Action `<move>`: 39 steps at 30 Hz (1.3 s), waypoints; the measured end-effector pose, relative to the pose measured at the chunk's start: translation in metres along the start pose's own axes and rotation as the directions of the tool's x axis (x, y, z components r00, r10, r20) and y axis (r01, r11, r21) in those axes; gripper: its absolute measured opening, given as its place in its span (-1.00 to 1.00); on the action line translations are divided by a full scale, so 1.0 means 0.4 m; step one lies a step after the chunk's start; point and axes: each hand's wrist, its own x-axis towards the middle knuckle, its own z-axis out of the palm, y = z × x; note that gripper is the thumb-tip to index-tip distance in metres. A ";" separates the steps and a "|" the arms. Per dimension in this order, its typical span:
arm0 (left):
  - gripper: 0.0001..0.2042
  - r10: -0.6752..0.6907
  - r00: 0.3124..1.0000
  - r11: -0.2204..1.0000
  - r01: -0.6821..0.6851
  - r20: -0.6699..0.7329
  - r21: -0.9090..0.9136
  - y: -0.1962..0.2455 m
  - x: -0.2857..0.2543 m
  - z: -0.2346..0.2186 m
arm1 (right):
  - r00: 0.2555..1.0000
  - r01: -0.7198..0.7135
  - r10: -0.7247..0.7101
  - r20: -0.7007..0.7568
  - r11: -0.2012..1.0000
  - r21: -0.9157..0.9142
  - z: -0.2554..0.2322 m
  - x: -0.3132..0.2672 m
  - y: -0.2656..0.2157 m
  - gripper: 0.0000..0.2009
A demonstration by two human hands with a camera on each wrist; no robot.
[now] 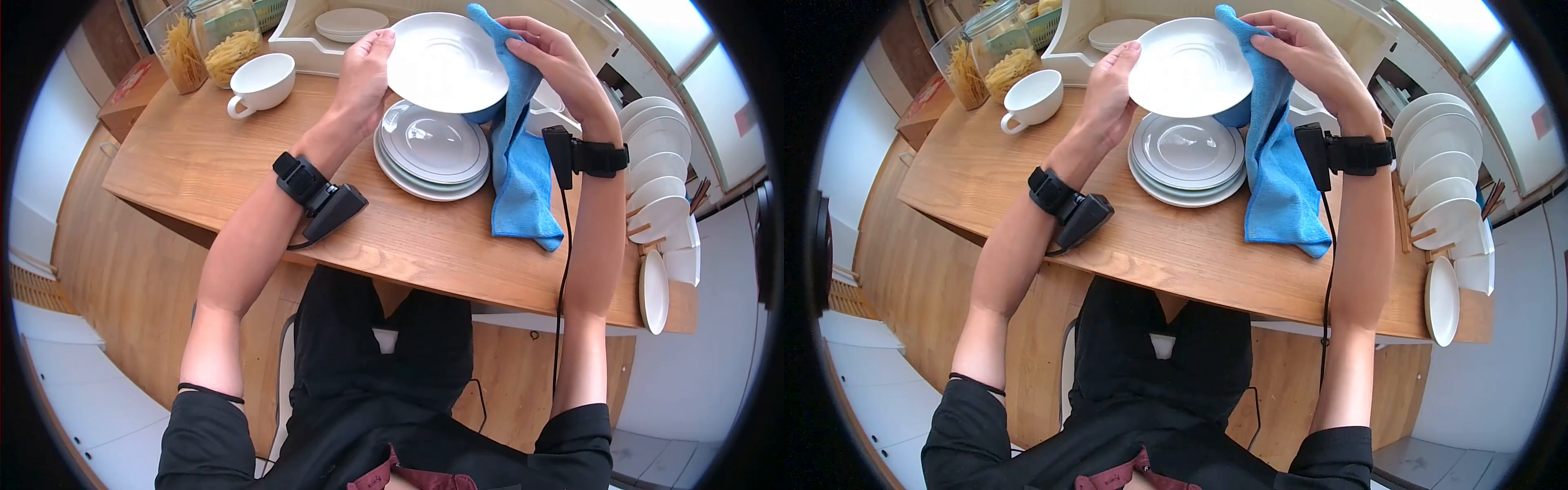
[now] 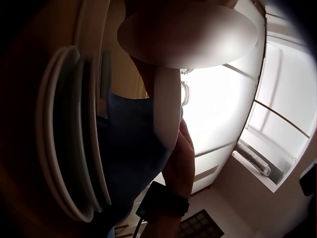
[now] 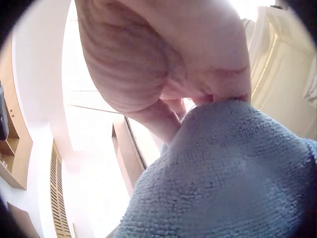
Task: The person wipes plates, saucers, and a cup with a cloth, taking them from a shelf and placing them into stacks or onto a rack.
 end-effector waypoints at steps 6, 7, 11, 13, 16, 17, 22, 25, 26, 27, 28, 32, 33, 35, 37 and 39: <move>-0.70 0.105 0.994 0.994 -0.105 -0.022 0.019 -0.024 0.015 -0.005 | 0.988 -0.125 0.131 0.080 0.989 -0.080 0.014 -0.011 -0.018 -0.64; -0.70 0.116 0.990 0.993 -0.114 -0.082 0.039 -0.027 0.015 -0.002 | 0.988 -0.130 0.136 0.076 0.988 -0.080 0.017 -0.013 -0.019 -0.64; -0.70 0.079 0.986 0.997 -0.079 -0.144 0.010 -0.017 0.006 0.002 | 0.988 -0.035 0.065 0.138 0.977 -0.210 0.029 -0.011 -0.017 -0.63; -0.71 0.044 0.989 0.998 -0.049 -0.144 -0.031 -0.016 0.009 -0.003 | 0.977 0.071 -0.028 0.210 0.977 -0.201 0.021 -0.012 -0.009 -0.65; -0.71 -0.016 0.999 1.000 0.017 -0.041 0.023 -0.009 0.009 -0.012 | 0.910 -0.032 0.147 0.387 0.957 -0.288 -0.040 -0.031 -0.050 -0.67; -0.71 -0.017 0.999 1.000 0.018 -0.041 0.022 -0.004 0.007 -0.012 | 0.910 -0.033 0.148 0.388 0.957 -0.288 -0.061 -0.037 -0.047 -0.67; -0.67 -0.199 0.978 0.922 0.164 0.067 0.351 -0.005 0.022 -0.035 | 0.988 -0.011 0.057 0.142 0.950 -0.312 -0.218 -0.087 0.006 -0.64; -0.64 -0.234 0.962 0.842 0.128 0.140 0.524 0.002 0.025 -0.047 | 0.994 -0.112 0.104 -0.044 0.935 -0.337 -0.311 -0.129 0.018 -0.59; -0.64 -0.237 0.961 0.841 0.130 0.143 0.525 0.000 0.028 -0.050 | 0.984 -0.167 0.134 -0.118 0.922 -0.350 -0.328 -0.141 0.017 -0.57; -0.65 -0.265 0.952 0.802 0.127 0.157 0.583 -0.002 0.032 -0.053 | 0.983 -0.172 0.138 -0.122 0.921 -0.349 -0.341 -0.151 0.022 -0.57; -0.65 -0.293 0.941 0.759 0.121 0.169 0.640 -0.005 0.035 -0.056 | 0.977 -0.180 0.125 -0.175 0.922 -0.344 -0.353 -0.161 0.028 -0.55; -0.67 -0.232 0.963 0.715 0.072 0.139 0.696 -0.011 0.022 -0.043 | 0.972 -0.207 0.155 -0.174 0.920 -0.334 -0.363 -0.175 0.004 -0.58; -0.68 -0.245 0.960 0.696 0.076 0.137 0.715 -0.009 0.021 -0.042 | 0.974 -0.221 0.198 -0.106 0.927 -0.303 -0.367 -0.175 0.006 -0.57; -0.68 -0.266 0.953 0.669 0.074 0.145 0.739 -0.005 0.021 -0.044 | 0.983 -0.183 0.161 -0.091 0.918 -0.351 -0.348 -0.181 -0.003 -0.58; -0.70 -0.264 0.946 0.663 0.039 0.185 0.748 -0.001 0.024 -0.048 | 0.946 -0.270 0.189 -0.262 0.908 -0.321 -0.261 -0.179 -0.108 -0.72; -0.69 -0.283 0.940 0.641 0.037 0.192 0.766 0.008 0.021 -0.046 | 0.932 -0.328 0.250 -0.261 0.888 -0.321 -0.275 -0.174 -0.099 -0.70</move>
